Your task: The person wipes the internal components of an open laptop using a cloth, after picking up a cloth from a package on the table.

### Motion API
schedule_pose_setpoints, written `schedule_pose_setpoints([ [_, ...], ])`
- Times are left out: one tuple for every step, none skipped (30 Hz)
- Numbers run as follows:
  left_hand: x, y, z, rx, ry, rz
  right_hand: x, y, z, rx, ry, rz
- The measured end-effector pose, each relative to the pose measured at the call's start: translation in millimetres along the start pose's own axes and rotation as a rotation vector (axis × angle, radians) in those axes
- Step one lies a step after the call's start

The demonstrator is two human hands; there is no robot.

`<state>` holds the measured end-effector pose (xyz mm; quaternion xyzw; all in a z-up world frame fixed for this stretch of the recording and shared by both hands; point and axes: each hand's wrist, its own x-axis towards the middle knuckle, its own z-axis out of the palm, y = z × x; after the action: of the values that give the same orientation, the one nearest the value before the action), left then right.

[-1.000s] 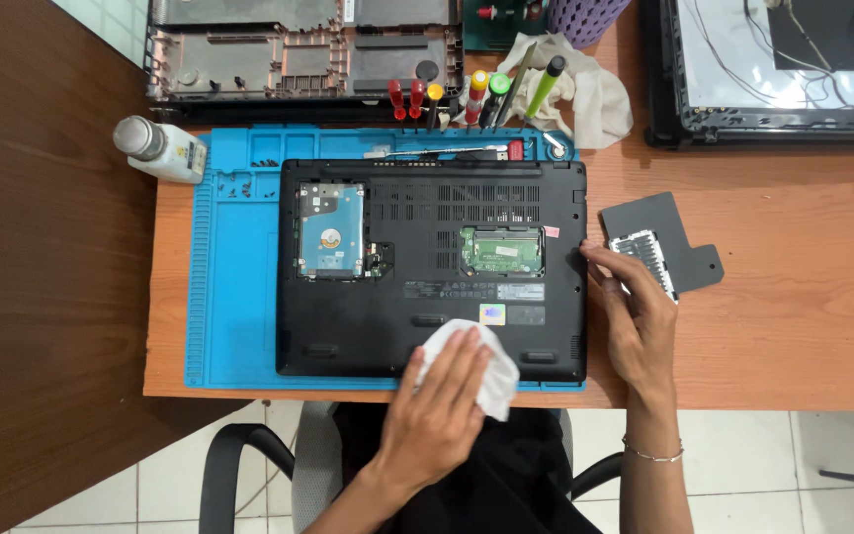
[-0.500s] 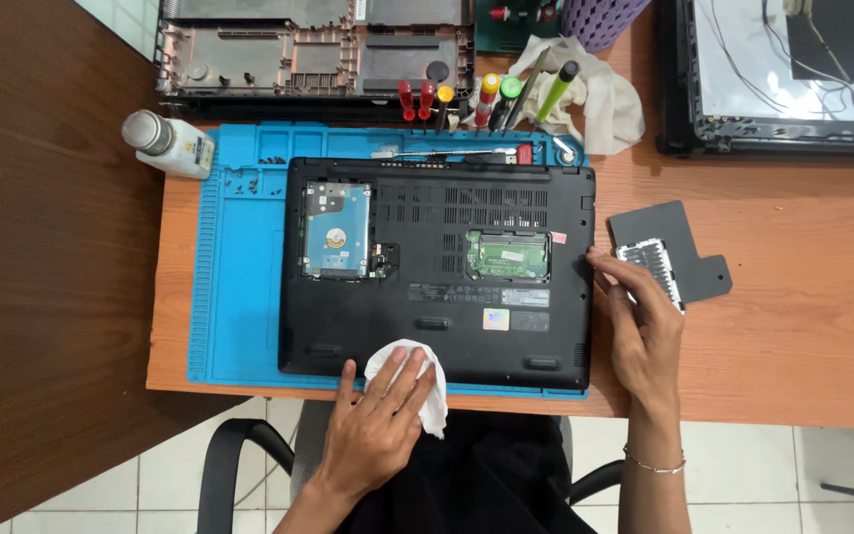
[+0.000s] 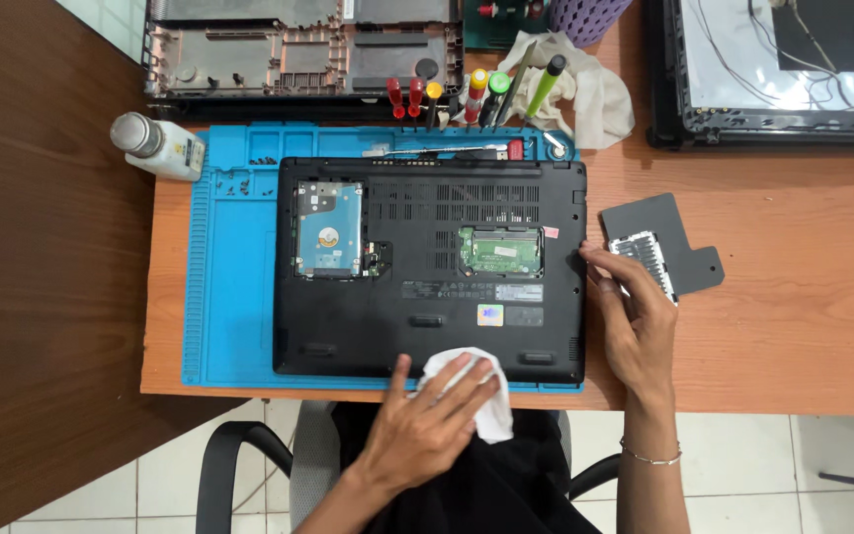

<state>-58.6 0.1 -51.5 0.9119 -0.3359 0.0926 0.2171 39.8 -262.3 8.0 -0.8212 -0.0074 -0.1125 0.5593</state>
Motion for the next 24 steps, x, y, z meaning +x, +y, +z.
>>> schedule_pose_setpoints([
  [-6, -7, -3, 0.034, 0.010, 0.030, -1, 0, 0, -0.011, -0.003, 0.012],
  [-12, -14, -6, 0.043, 0.015, 0.028, -1, 0, 0, -0.009, -0.006, -0.007],
  [-17, -22, -10, 0.054, 0.021, 0.028, -1, 0, 0, -0.006, -0.007, -0.029],
  [-21, -28, -13, 0.065, 0.028, 0.028, -1, 0, 0, -0.003, -0.008, -0.051],
  [-26, -30, -17, 0.089, 0.013, 0.001, -1, 0, 0, -0.007, -0.008, -0.051],
  [-30, -32, -23, 0.113, -0.001, -0.025, -1, -1, 0, -0.012, -0.009, -0.051],
  [-31, -33, -25, 0.138, -0.012, -0.048, -1, -1, 0, -0.017, -0.006, -0.056],
  [-30, -32, -25, 0.109, -0.026, -0.065, 0, -1, 0, -0.017, -0.007, -0.057],
  [-29, -29, -24, 0.079, -0.042, -0.083, 0, -1, 0, -0.016, -0.008, -0.057],
  [-27, -26, -23, 0.050, -0.057, -0.101, -1, -2, -1, -0.016, -0.009, -0.057],
  [-22, -23, -20, 0.026, -0.037, -0.085, 0, -2, -1, -0.019, -0.008, -0.054],
  [-15, -19, -16, 0.003, -0.017, -0.068, -1, -2, 0, -0.022, -0.008, -0.050],
  [-9, -14, -12, -0.021, 0.004, -0.053, 0, -1, -1, -0.025, -0.008, -0.048],
  [-5, -8, -10, -0.031, -0.005, -0.032, -1, -2, -1, -0.018, -0.008, -0.046],
  [0, -2, -9, -0.038, -0.014, -0.012, -1, -2, -1, -0.008, -0.008, -0.045],
  [3, 1, -8, -0.046, -0.022, 0.008, 0, -2, 0, 0.002, -0.008, -0.044],
  [5, 4, -8, -0.038, -0.028, 0.008, -1, -2, 0, 0.004, -0.010, -0.042],
  [5, 6, -7, -0.030, -0.034, 0.008, -1, -2, 0, 0.007, -0.012, -0.040],
  [6, 6, -5, -0.023, -0.039, 0.011, 0, -1, 0, 0.007, -0.010, -0.039],
  [4, 2, -5, -0.007, -0.020, 0.030, 0, -1, 0, -0.002, -0.008, -0.036],
  [-1, -3, -6, 0.008, 0.000, 0.047, 0, -1, 0, -0.011, -0.009, -0.033],
  [-6, -9, -8, 0.023, 0.019, 0.064, -1, -1, -1, -0.020, -0.010, -0.030],
  [-10, -17, -11, 0.009, 0.024, 0.055, 0, -2, 0, -0.016, -0.009, -0.037],
  [-14, -25, -16, -0.005, 0.028, 0.046, 1, -2, 1, -0.012, -0.008, -0.044],
])
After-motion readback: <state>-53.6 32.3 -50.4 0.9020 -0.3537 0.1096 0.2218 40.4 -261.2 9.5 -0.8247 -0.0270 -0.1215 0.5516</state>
